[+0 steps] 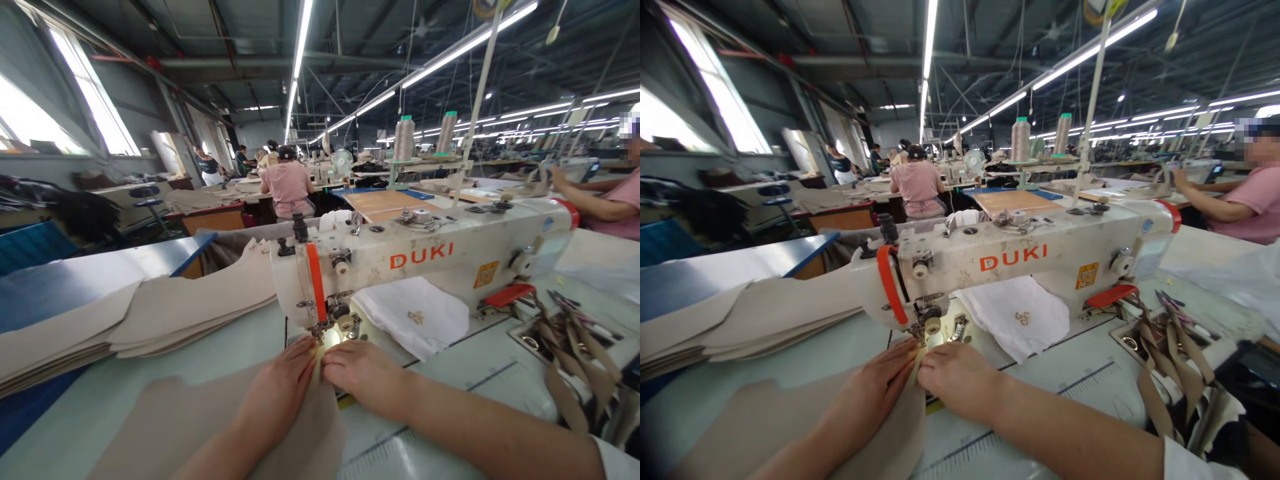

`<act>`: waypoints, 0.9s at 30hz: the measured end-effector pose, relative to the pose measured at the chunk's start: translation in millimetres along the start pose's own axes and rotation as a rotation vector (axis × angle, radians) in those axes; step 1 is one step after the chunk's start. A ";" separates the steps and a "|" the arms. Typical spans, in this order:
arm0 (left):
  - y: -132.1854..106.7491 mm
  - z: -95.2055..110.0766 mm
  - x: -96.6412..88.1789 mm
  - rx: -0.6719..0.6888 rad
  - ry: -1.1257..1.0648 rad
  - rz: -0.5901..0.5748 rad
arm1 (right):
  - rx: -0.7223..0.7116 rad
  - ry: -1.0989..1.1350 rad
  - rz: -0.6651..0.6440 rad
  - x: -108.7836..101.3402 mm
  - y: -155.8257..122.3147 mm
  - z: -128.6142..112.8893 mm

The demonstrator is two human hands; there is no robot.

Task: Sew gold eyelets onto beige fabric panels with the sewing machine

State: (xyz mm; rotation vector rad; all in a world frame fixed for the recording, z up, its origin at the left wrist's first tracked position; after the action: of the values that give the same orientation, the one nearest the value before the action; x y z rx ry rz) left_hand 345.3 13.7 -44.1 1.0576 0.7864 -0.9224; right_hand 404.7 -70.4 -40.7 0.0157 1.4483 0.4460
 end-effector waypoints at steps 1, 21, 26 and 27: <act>0.7 -1.0 -0.1 -0.004 -0.006 0.006 | 0.004 0.001 0.002 0.0 0.4 0.7; 3.0 -1.1 2.5 -0.019 0.026 -0.019 | 0.007 0.065 0.010 1.9 1.4 2.7; 8.3 3.3 0.0 -0.019 0.011 -0.015 | 0.024 0.091 0.005 -0.6 1.3 4.4; 8.5 4.1 -1.1 -0.020 0.007 -0.012 | 0.024 0.093 0.004 -0.5 1.3 4.6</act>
State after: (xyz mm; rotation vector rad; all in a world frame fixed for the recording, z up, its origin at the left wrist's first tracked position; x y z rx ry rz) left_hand 353.0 11.9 -38.8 1.0404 0.8072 -0.9191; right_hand 408.7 -68.2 -39.2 0.0170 1.5453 0.4370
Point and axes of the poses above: each hand's wrist, its own y-axis towards the middle knuckle, its own x-axis out of the palm, z = x × y, the point moved 7 cm from there along y, towards the middle knuckle, and after that the axes turned 7 degrees about -y, right-handed, at the moved point
